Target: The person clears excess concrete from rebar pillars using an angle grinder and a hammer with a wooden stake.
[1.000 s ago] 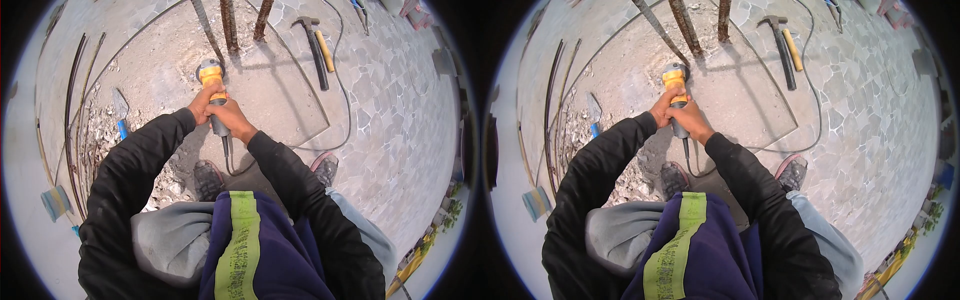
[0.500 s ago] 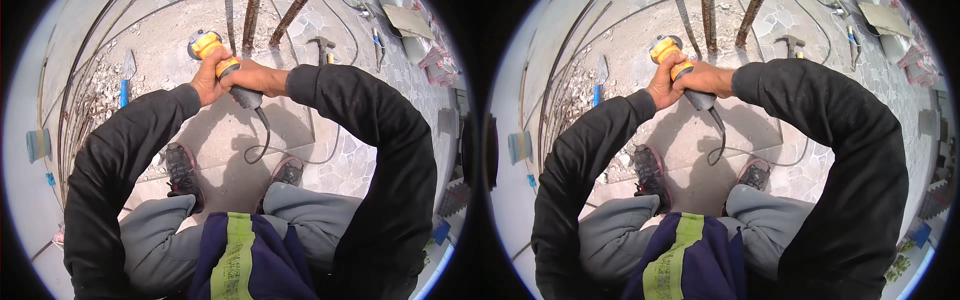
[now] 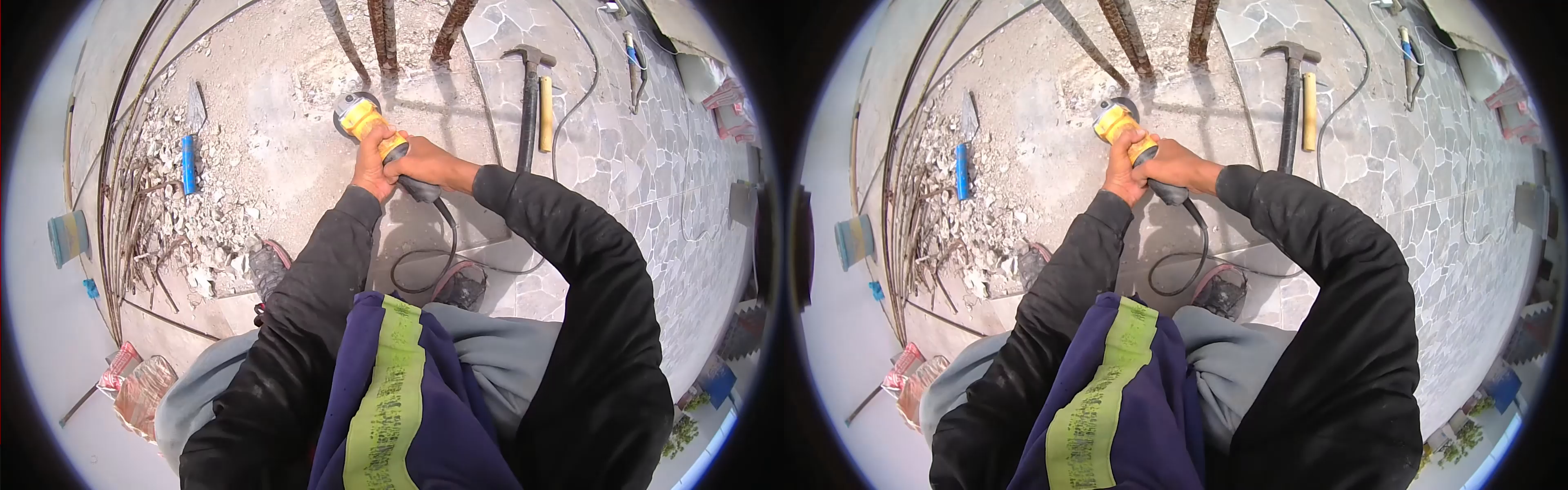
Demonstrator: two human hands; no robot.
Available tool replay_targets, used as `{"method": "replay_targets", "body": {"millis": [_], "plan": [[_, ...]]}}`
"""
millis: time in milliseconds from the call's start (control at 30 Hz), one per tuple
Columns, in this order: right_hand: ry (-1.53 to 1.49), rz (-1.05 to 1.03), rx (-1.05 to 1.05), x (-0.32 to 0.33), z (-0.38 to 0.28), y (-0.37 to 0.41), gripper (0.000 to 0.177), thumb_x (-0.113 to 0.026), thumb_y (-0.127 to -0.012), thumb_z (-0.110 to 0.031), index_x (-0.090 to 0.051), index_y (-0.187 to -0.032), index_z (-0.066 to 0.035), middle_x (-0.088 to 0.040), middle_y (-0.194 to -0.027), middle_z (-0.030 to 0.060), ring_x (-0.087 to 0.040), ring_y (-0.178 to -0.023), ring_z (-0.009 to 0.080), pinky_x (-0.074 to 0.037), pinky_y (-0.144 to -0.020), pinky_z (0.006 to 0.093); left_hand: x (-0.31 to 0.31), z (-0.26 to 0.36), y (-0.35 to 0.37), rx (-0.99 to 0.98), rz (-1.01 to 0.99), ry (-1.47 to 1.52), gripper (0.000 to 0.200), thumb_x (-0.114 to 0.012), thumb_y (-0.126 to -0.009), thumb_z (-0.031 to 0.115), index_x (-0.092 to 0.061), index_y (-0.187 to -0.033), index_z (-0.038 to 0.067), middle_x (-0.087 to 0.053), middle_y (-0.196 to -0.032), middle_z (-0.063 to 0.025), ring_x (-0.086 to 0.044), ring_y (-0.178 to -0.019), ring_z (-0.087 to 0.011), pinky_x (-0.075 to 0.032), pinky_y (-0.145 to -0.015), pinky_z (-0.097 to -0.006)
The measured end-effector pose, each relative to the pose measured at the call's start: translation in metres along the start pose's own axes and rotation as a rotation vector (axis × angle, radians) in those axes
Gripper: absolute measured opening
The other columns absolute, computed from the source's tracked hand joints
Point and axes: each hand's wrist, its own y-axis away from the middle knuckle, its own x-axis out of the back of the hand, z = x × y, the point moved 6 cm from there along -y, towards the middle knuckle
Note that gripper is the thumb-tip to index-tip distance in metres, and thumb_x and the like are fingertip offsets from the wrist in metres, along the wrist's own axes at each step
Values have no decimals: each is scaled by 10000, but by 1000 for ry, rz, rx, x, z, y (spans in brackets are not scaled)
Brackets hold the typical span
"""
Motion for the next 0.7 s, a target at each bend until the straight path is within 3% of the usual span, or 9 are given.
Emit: {"method": "replay_targets", "body": {"millis": [167, 467, 700], "plan": [[-91, 19, -48, 7, 2, -9, 435, -734, -697, -142, -619, -1071, 48, -653, -882, 84, -627, -758, 167, -492, -652, 306, -7, 4, -10, 7, 13, -26, 298, -709, -819, 204, -570, -1033, 49, -673, -885, -116, -674, -755, -214, -576, -710, -342], [-162, 0, -106, 7, -3, -8, 520, -734, -709, -140, -567, -1166, 42, -646, -884, 73, -627, -753, 159, -508, -663, 299, -12, 10, -10, 29, 50, -58, 248, -691, -830, 175, -583, -996, 25, -659, -853, -94, -668, -715, -199, -558, -656, -330], [-112, 48, -5, 11, 8, -11, 562, -730, -723, -150, -516, -1209, 35, -643, -972, 85, -623, -847, 153, -506, -759, 292, -11, 3, -11, 30, 19, -89, 256, -683, -840, 183, -584, -1016, 27, -663, -867, -90, -673, -753, -198, -560, -692, -338]]}}
